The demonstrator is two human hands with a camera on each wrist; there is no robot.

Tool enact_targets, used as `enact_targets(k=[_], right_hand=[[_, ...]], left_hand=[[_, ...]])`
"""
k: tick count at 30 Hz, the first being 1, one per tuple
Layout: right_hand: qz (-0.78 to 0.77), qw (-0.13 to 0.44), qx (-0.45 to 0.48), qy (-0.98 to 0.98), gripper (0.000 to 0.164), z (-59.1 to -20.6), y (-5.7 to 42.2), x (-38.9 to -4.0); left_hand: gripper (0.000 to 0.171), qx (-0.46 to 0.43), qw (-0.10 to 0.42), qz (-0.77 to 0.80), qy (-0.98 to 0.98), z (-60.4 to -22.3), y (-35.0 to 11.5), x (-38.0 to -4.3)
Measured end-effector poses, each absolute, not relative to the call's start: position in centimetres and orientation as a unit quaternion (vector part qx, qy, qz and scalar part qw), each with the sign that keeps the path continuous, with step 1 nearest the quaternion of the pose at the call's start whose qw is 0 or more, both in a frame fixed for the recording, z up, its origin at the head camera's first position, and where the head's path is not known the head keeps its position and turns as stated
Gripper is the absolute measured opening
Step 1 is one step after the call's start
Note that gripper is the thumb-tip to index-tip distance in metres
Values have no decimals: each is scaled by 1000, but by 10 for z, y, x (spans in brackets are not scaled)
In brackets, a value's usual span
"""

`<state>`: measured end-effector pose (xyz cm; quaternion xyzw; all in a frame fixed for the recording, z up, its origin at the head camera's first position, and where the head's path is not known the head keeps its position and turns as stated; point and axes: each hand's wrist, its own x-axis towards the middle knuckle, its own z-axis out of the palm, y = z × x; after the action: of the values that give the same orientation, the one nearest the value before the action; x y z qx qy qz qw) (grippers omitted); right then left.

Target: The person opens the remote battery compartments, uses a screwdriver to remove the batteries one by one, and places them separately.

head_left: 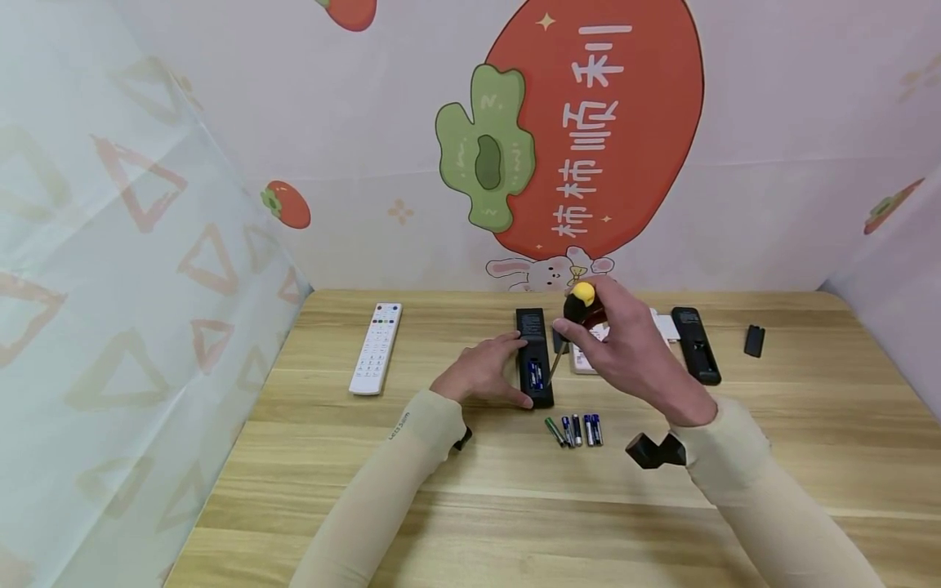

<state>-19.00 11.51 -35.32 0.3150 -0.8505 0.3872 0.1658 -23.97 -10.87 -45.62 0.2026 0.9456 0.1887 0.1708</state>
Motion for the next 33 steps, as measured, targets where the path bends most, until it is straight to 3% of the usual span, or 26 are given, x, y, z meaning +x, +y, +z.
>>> enact_targets(k=[33], right_hand=[[382, 182, 286, -860, 41, -356, 113, -197]], left_hand=[[101, 203, 169, 185, 947, -457, -109, -238]])
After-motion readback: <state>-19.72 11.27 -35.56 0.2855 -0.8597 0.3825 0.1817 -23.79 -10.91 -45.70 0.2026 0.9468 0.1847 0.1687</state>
